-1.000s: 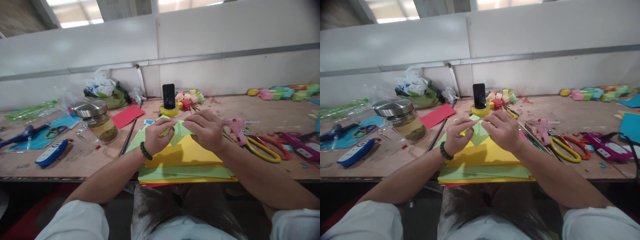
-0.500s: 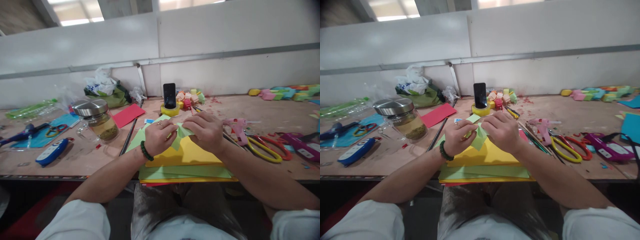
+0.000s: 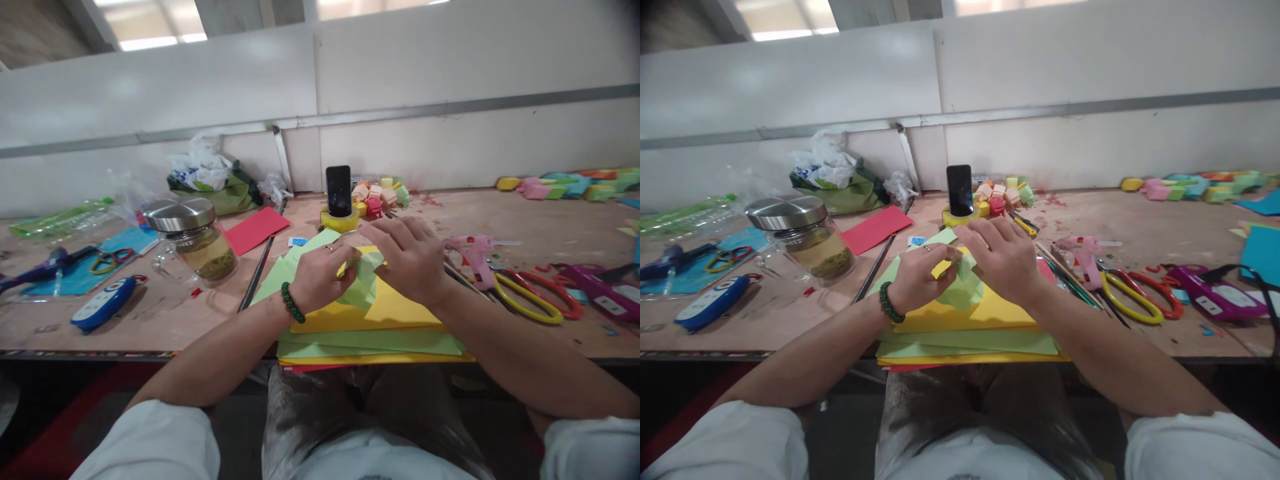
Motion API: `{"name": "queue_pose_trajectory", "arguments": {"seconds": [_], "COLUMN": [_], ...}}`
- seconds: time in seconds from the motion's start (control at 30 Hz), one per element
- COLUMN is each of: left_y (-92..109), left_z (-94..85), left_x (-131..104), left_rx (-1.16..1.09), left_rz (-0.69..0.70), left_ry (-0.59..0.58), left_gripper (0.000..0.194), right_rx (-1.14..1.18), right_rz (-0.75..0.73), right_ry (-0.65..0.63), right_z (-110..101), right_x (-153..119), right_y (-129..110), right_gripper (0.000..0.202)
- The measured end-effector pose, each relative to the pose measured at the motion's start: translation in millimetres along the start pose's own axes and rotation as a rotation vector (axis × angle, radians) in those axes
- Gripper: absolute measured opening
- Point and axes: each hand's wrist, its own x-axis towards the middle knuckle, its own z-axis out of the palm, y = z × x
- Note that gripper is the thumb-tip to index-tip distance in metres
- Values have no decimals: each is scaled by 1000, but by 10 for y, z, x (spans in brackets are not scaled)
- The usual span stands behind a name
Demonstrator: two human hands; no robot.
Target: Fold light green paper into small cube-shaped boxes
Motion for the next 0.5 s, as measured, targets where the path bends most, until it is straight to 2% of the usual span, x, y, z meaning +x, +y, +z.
{"name": "queue_pose_trajectory", "arguments": {"seconds": [0.1, 0.17, 0.37, 0.43, 0.5], "left_y": [-26, -35, -45, -63, -86], "left_z": [20, 24, 38, 65, 99], "left_x": [-2, 1, 25, 23, 12], "left_rx": [-35, -75, -229, -252, -260], "left_rz": [-17, -57, -148, -153, -170], "left_ry": [-54, -95, -92, -92, -106], "left_gripper": [22, 21, 18, 15, 13], "right_rx": [-12, -21, -146, -146, -119], "right_rz": [13, 22, 61, 63, 61], "right_ry": [-10, -9, -39, -58, -76], "right_z": [18, 22, 23, 39, 63], "right_x": [-6, -10, -42, -47, -45], "right_y": [-9, -21, -78, -86, -80], "right_gripper": [49, 52, 19, 21, 33]}}
